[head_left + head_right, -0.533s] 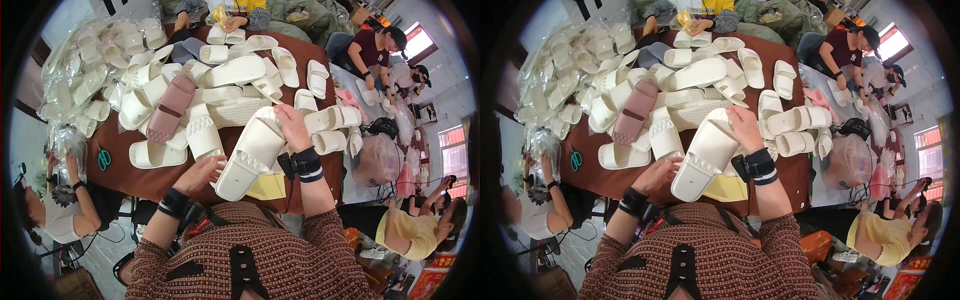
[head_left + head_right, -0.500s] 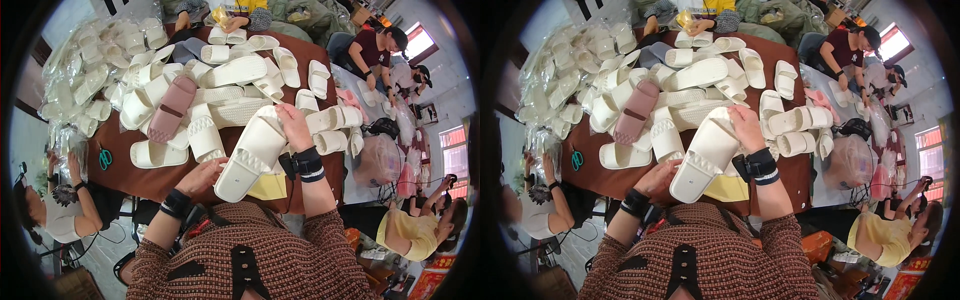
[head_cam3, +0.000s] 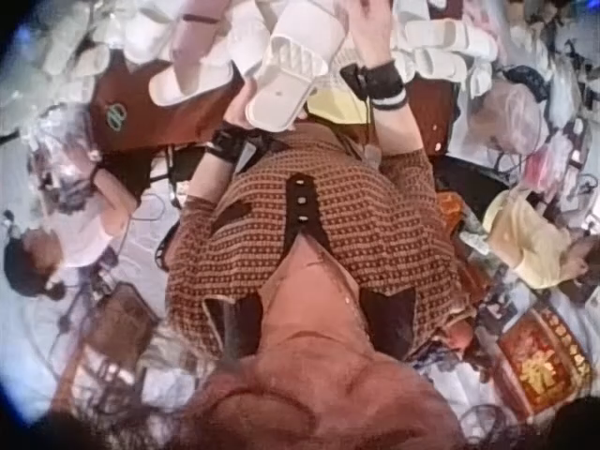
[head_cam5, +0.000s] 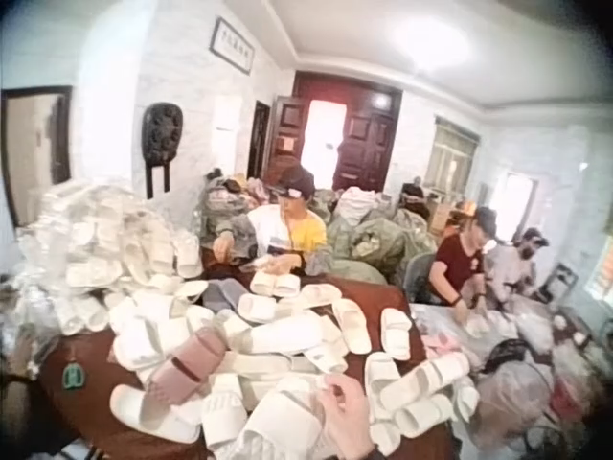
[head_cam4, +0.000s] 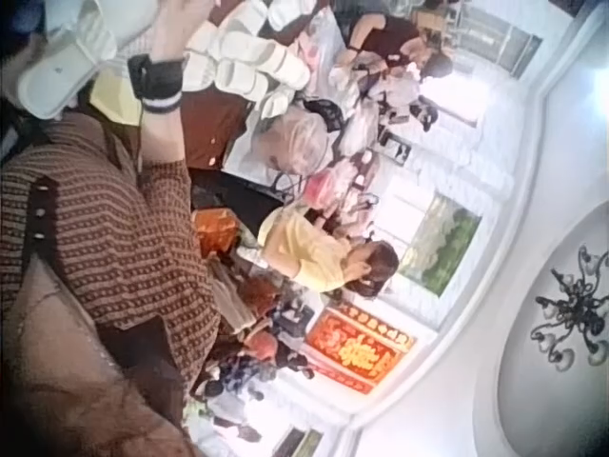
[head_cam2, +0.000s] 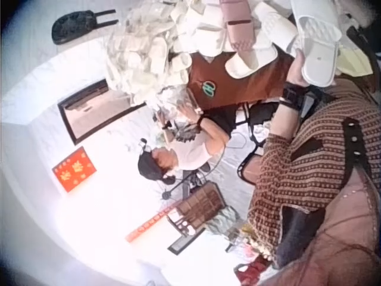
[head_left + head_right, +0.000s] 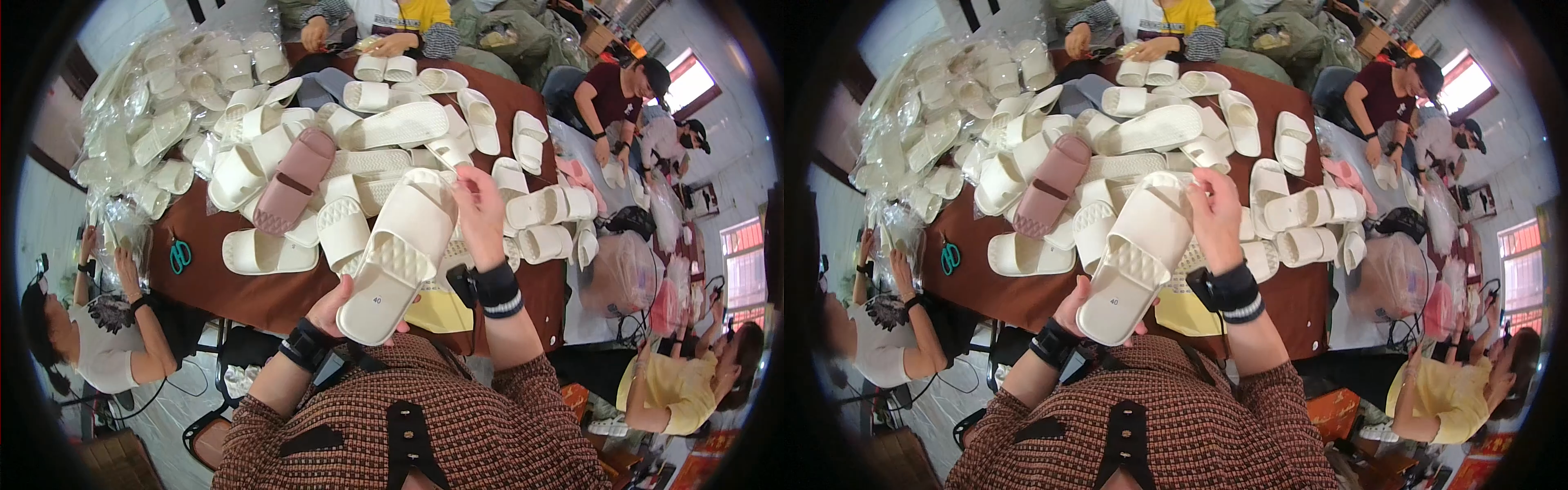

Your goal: Cleaning and sorting plastic slippers and components in a manufacturing setting.

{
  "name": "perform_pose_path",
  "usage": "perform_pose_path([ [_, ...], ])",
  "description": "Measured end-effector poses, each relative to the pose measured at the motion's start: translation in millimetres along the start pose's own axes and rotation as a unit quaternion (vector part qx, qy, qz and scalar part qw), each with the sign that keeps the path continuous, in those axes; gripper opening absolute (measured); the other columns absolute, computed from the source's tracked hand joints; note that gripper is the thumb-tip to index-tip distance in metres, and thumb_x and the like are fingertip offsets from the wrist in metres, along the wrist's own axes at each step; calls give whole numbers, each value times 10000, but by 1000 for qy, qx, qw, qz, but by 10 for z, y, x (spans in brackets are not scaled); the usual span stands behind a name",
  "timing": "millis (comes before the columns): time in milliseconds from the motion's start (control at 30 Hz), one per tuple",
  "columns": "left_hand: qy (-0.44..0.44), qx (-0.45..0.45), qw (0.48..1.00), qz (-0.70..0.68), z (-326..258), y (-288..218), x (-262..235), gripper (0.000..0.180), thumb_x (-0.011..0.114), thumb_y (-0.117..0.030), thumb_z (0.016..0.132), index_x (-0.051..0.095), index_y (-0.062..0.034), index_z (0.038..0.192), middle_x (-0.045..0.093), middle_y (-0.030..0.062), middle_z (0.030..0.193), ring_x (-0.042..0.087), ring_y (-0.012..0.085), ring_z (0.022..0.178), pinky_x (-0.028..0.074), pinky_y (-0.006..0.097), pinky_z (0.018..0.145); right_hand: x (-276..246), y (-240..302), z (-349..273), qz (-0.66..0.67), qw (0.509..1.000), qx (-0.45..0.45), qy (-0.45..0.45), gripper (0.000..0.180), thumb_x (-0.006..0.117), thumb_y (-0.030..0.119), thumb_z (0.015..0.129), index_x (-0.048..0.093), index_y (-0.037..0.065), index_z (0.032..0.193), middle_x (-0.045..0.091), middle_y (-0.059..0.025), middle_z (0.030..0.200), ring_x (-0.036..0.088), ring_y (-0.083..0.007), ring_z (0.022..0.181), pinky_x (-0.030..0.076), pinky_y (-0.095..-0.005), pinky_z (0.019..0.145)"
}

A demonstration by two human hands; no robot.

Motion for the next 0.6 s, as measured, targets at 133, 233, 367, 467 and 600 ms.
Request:
perform_pose_path([
  [133, -57, 81, 995, 20, -1, -177, -95, 995, 469, -731, 738, 206, -56, 1421, 372, 230, 1354, 534, 413, 1078, 512, 540, 778, 140, 511, -467, 8, 987, -110, 120, 169, 581, -32, 805, 584, 20, 966, 553, -73, 921, 551, -158, 767, 458, -267, 673],
  [233, -65, 67, 995, 26, -30, -202, -259, 996, 441, -757, 723, 243, -62, 1409, 397, 213, 1341, 515, 397, 1105, 488, 553, 819, 471, 527, -815, 59, 973, -42, 221, 166, 581, -44, 802, 586, 17, 957, 549, -79, 911, 565, -170, 736, 478, -282, 659],
  [367, -107, 106, 987, 54, -31, -370, -182, 931, 358, -737, 767, 294, -35, 1376, 476, 168, 1284, 551, 345, 1081, 503, 498, 833, 670, 330, -937, 87, 960, 50, 262, 144, 592, -34, 795, 594, 4, 933, 547, -100, 902, 575, -203, 760, 495, -306, 668],
  [467, -158, 113, 978, 76, -62, -478, -287, 890, 320, -719, 801, 298, -39, 1376, 471, 158, 1293, 547, 328, 1093, 496, 485, 857, 706, 471, -890, 23, 966, -50, 254, 133, 602, -24, 786, 596, -3, 917, 550, -115, 917, 564, -229, 794, 489, -309, 683],
  [600, -157, 199, 966, 56, 67, -778, -297, 827, 284, -684, 853, 298, -45, 1378, 467, 156, 1299, 550, 312, 1093, 490, 463, 875, 751, 550, -940, 3, 964, -82, 254, 128, 613, 5, 778, 597, 6, 904, 579, -110, 870, 556, -261, 798, 470, -337, 682],
])
Point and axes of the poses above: each hand's wrist, its own z-axis towards the middle knuckle, its own x-axis out of the palm, y = z × x, the point moved 9 cm from there along z, towards the middle knuckle
